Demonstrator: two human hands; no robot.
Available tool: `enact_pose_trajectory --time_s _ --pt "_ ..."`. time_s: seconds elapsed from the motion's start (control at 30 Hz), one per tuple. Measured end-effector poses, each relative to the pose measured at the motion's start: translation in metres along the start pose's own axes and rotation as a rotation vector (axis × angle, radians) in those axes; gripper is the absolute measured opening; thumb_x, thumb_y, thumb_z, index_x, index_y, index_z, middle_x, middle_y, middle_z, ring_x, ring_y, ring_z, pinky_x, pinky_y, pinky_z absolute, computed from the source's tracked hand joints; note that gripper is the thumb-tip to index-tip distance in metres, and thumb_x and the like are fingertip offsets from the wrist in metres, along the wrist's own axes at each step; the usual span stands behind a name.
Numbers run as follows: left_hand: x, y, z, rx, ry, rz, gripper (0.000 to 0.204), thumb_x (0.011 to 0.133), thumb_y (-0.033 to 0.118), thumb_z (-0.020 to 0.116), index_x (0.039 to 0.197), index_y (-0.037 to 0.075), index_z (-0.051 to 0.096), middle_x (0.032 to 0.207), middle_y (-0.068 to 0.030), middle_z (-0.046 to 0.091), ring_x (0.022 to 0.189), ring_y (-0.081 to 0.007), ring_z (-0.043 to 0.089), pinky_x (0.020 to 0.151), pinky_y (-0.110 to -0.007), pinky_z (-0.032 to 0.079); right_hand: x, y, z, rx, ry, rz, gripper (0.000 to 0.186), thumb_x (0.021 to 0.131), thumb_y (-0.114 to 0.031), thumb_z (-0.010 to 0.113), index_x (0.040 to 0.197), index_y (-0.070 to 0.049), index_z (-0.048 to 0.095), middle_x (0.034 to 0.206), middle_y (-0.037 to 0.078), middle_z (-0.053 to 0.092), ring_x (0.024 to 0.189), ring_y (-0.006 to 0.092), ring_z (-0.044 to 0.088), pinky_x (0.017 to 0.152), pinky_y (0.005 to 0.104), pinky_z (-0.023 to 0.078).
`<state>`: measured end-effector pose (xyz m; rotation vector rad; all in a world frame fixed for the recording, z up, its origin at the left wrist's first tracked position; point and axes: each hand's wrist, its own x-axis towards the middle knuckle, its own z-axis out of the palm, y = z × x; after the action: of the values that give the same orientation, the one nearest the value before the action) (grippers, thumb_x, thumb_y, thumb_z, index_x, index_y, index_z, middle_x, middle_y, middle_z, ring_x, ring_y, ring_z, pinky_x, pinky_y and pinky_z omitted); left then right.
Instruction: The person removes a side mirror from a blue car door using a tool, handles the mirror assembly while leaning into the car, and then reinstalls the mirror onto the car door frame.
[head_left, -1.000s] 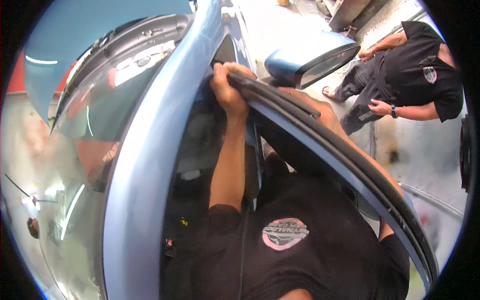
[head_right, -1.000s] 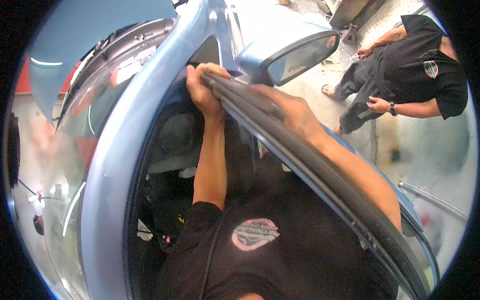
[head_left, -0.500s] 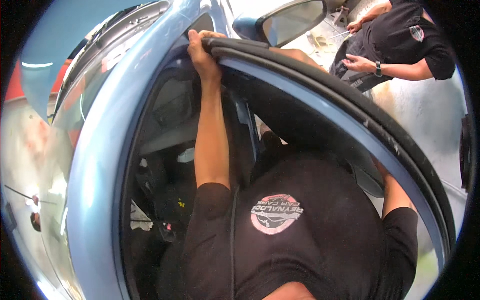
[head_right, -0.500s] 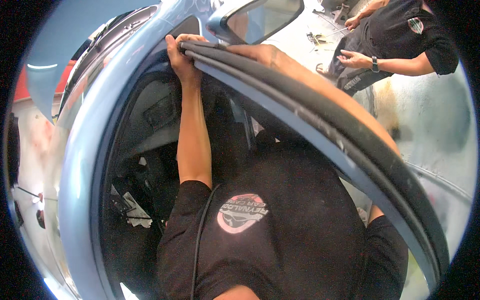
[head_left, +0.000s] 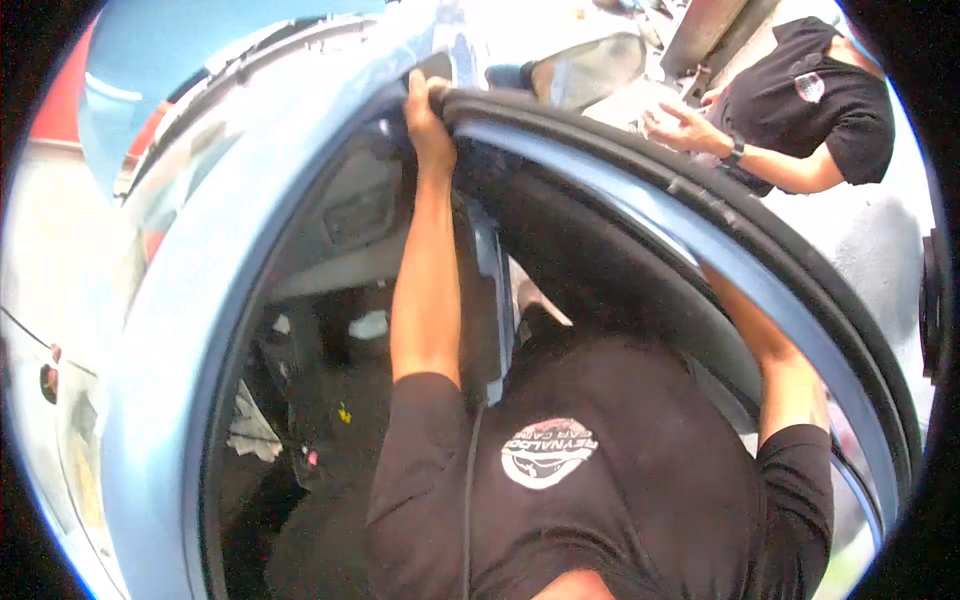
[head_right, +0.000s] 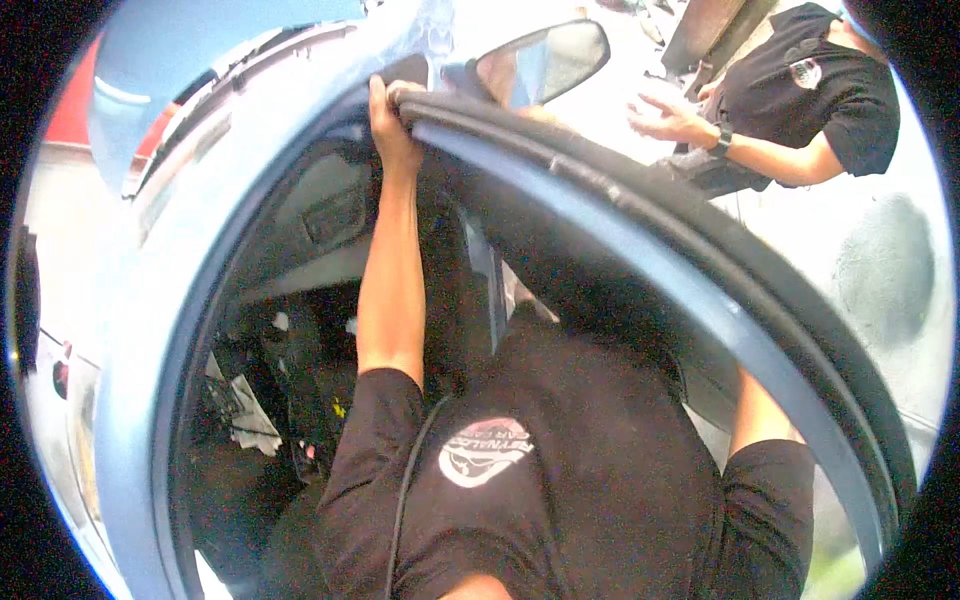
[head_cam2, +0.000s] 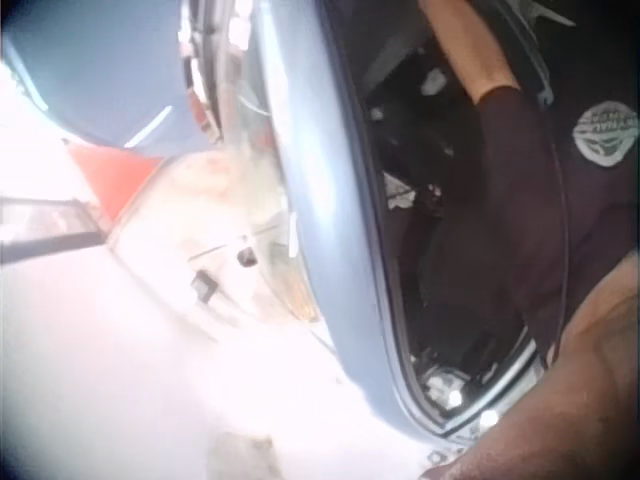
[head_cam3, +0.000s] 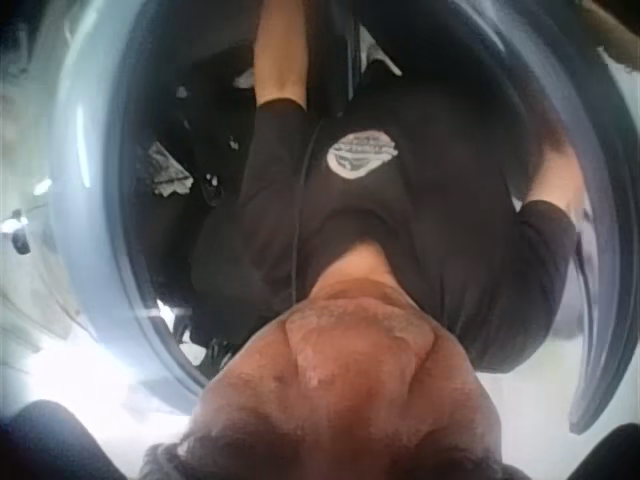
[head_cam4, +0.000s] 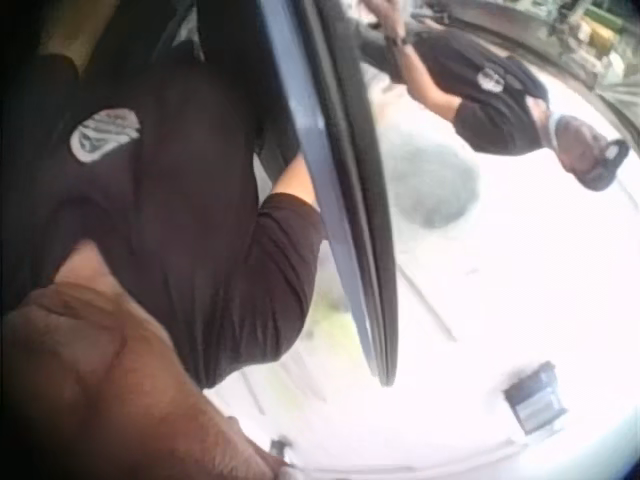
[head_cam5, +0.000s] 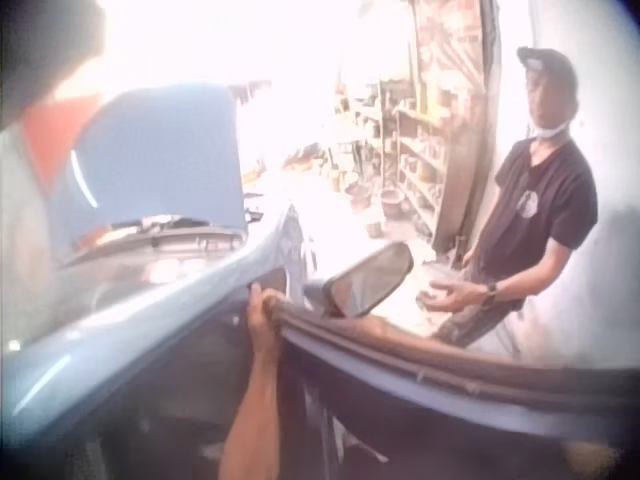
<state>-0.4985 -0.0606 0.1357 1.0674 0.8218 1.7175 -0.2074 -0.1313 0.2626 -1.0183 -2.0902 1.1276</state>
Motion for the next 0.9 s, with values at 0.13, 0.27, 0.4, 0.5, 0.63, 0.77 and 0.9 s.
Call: enact_pose_trajectory --time_s 0.13,0.27,0.4,0.5,0.63,0.77,0.9 --pt "-0.011 0.01 0.011 -0.034 0.025 -0.048 0.064 0.11 0.055 0.035 0.077 0.009 0.064 0.07 -0.0035 0.064 0.063 -0.0135 0.057 0.061 -0.03 0.044 0.006 -0.012 0.004 0.029 -0.024 0.009 0.072 0.092 -0.044 0.067 0.15 -0.004 0.05 0.14 0.023 0.063 0.132 0.0363 0.059 0.111 0.0436 0.046" --pt "-0.014 0.021 0.009 0.166 0.068 0.153 0.069 0.11 0.054 0.029 0.068 0.008 0.061 0.062 -0.0053 0.06 0.057 -0.0179 0.055 0.06 -0.032 0.046 0.012 -0.042 0.034 0.031 -0.033 -0.066 0.073 0.091 -0.042 0.068 0.15 -0.003 0.049 0.141 0.023 0.062 0.133 0.0366 0.059 0.111 0.0434 0.046" --pt "-0.028 0.075 0.039 0.067 0.047 -0.03 0.067 0.108 0.049 0.036 0.068 0.005 0.065 0.062 -0.0052 0.063 0.061 -0.0143 0.058 0.063 -0.03 0.044 -0.004 -0.054 0.049 0.023 -0.024 -0.115 0.066 0.09 -0.025 0.07 0.146 0.002 0.049 0.139 0.024 0.063 0.129 0.0372 0.062 0.108 0.0416 0.049" --pt "-0.026 0.088 0.039 0.083 0.059 -0.045 0.07 0.108 0.051 0.031 0.068 0.005 0.065 0.061 -0.0056 0.063 0.058 -0.0147 0.057 0.061 -0.03 0.045 0.009 -0.071 0.039 -0.047 -0.064 -0.2 0.061 0.091 -0.019 0.068 0.144 0.004 0.049 0.138 0.026 0.062 0.128 0.04 0.062 0.107 0.0418 0.049" --pt "-0.024 0.099 0.041 0.16 0.019 -0.061 0.069 0.107 0.051 0.034 0.069 0.003 0.066 0.062 -0.0072 0.064 0.059 -0.0154 0.059 0.062 -0.03 0.047 0.001 -0.073 0.049 -0.068 0.059 -0.235 0.055 0.091 -0.008 0.066 0.143 0.001 0.051 0.136 0.026 0.063 0.124 0.0406 0.064 0.103 0.0418 0.052" --pt "-0.033 0.118 0.045 0.272 0.075 -0.026 0.062 0.107 0.047 0.032 0.083 0.002 0.067 0.071 -0.0089 0.068 0.064 -0.018 0.062 0.067 -0.032 0.05 0.01 -0.067 0.068 -0.131 0.139 -0.27 0.053 0.091 -0.006 0.063 0.143 -0.005 0.053 0.131 0.025 0.066 0.118 0.0406 0.067 0.099 0.0429 0.055" --pt "-0.03 0.12 0.068 0.265 0.031 0.089 0.061 0.108 0.048 0.029 0.101 0.003 0.068 0.09 -0.0135 0.072 0.082 -0.0207 0.067 0.08 -0.038 0.054 0.002 -0.06 0.056 -0.214 0.189 -0.247 0.049 0.091 -0.007 0.064 0.139 -0.006 0.055 0.125 0.023 0.069 0.112 0.0384 0.07 0.092 0.0423 0.057"
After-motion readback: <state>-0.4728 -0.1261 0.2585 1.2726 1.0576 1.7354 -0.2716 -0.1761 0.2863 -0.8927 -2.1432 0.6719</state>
